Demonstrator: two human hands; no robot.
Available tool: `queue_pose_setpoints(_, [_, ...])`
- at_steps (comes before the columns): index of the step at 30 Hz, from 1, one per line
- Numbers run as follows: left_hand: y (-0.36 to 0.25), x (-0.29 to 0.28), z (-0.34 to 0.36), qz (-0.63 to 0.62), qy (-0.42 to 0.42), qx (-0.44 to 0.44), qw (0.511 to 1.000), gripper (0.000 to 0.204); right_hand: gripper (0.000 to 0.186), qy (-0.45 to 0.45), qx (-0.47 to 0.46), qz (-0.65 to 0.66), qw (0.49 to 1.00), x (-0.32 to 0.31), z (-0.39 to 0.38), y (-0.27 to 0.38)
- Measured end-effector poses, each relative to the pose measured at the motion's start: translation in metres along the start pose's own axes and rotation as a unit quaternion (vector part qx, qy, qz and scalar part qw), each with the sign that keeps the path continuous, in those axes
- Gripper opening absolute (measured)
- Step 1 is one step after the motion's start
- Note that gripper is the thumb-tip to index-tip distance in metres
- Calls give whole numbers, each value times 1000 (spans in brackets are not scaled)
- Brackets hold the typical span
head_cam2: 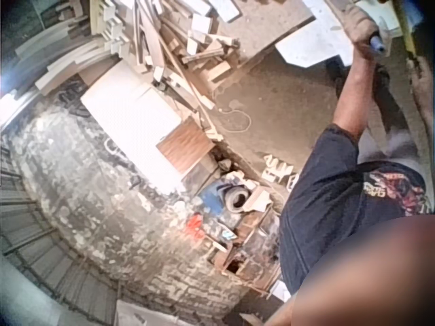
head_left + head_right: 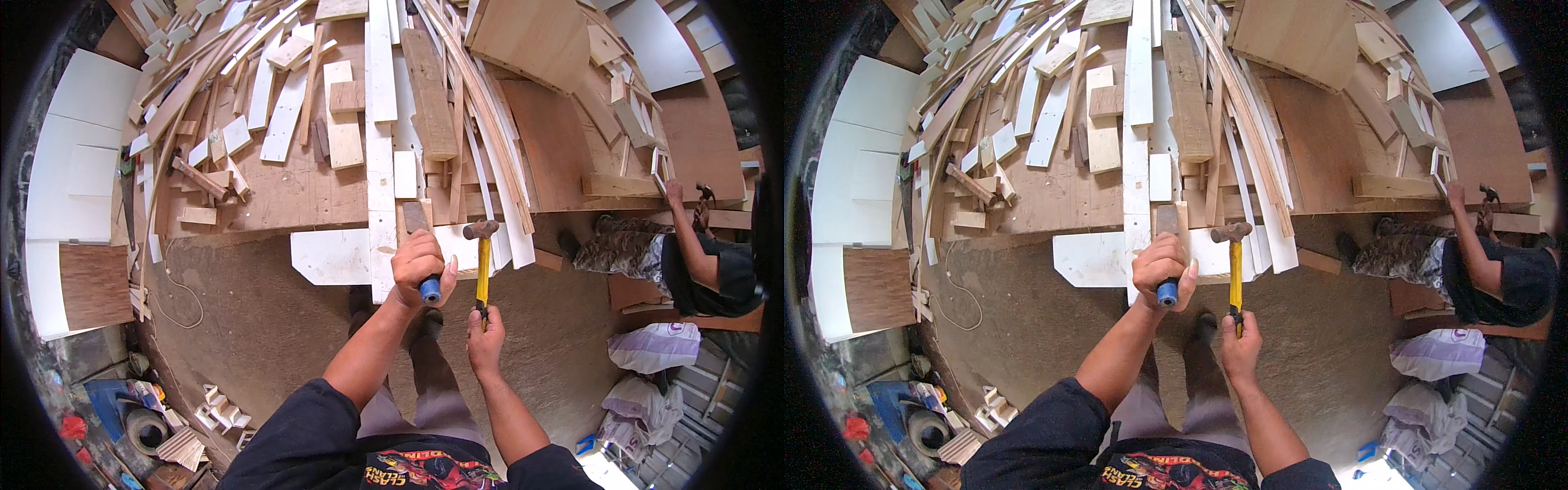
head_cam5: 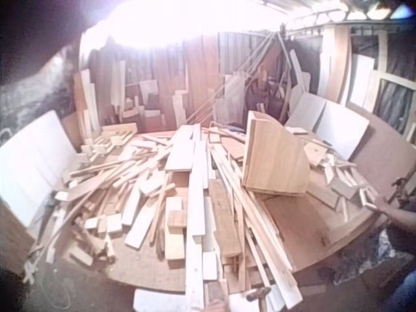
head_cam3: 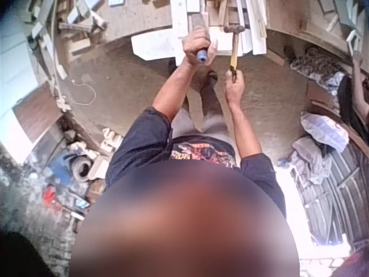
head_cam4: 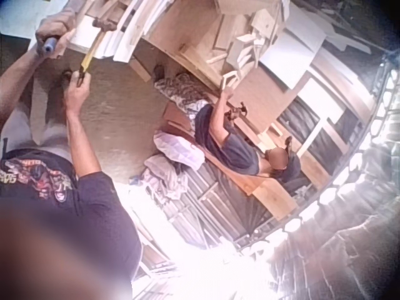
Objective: The person uses a chisel and a hammer to carve into a piece of wood on a workbench, then removes the excess wood by hand.
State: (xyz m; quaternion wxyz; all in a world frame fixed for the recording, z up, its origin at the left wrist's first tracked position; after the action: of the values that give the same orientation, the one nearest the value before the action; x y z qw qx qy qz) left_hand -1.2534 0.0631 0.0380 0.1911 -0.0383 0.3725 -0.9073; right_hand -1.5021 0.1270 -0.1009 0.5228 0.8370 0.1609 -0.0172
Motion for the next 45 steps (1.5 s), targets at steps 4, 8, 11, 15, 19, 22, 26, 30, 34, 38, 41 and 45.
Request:
queue_pose_setpoints(4, [0, -4, 1, -7, -22, -1, 1000, 23, 35, 0, -24, -24, 999, -1, 0, 22])
queue_pose_setpoints(8, [-3, -7, 2, -14, -36, -1, 999, 23, 36, -3, -53, -45, 998, -1, -2, 43])
queue_pose_setpoints(11, [-8, -8, 4, -24, -39, 2, 999, 24, 36, -2, -44, -38, 998, -1, -1, 42])
queue_pose_setpoints(15, [-8, -5, 2, -8, -19, 6, 1000, 24, 33, 12, -17, -10, 1000, 0, -1, 29])
queue_pose_setpoints(19, [-6, -5, 2, -11, -22, -8, 1000, 24, 32, 6, -28, -17, 999, 1, -2, 27])
queue_pose_setpoints(22, [-4, -4, 1, -12, -17, -12, 1000, 24, 32, 3, -35, -19, 999, 2, -2, 26])
queue_pose_setpoints(26, [-7, 1, 5, -2, 9, 11, 1000, 25, 33, 8, -36, -6, 999, 4, -4, 31])
queue_pose_setpoints(30, [-2, -4, -1, -12, -14, -2, 1000, 25, 35, 19, -25, 1, 1000, 3, -7, 36])
queue_pose_setpoints(34, [-4, -1, -2, -11, -15, 0, 1000, 25, 36, 16, -38, -35, 999, -1, -9, 42])
queue_pose_setpoints(38, [-6, -1, -2, 0, -21, -1, 1000, 25, 31, 24, -27, -10, 999, -15, -22, 60])
queue_pose_setpoints(41, [-5, -2, -3, -6, -19, 9, 1000, 25, 28, 55, -54, -71, 995, -31, -31, 67])
queue_pose_setpoints(45, [-3, -1, -9, -8, -11, 14, 1000, 25, 24, 107, -170, -148, 968, -33, -47, 105])
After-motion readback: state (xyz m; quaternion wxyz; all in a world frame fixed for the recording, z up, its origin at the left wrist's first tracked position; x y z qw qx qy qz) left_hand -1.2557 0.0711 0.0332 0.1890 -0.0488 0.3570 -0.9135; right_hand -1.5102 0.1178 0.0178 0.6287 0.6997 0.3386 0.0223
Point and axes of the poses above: each hand's wrist, its own z-axis towards the middle knuckle, its own x-axis out of the palm, y = z × x, the point moved 9 cm from there along z, towards the middle knuckle, and after that the axes turned 8 degrees about y, right-handed, at the moved point
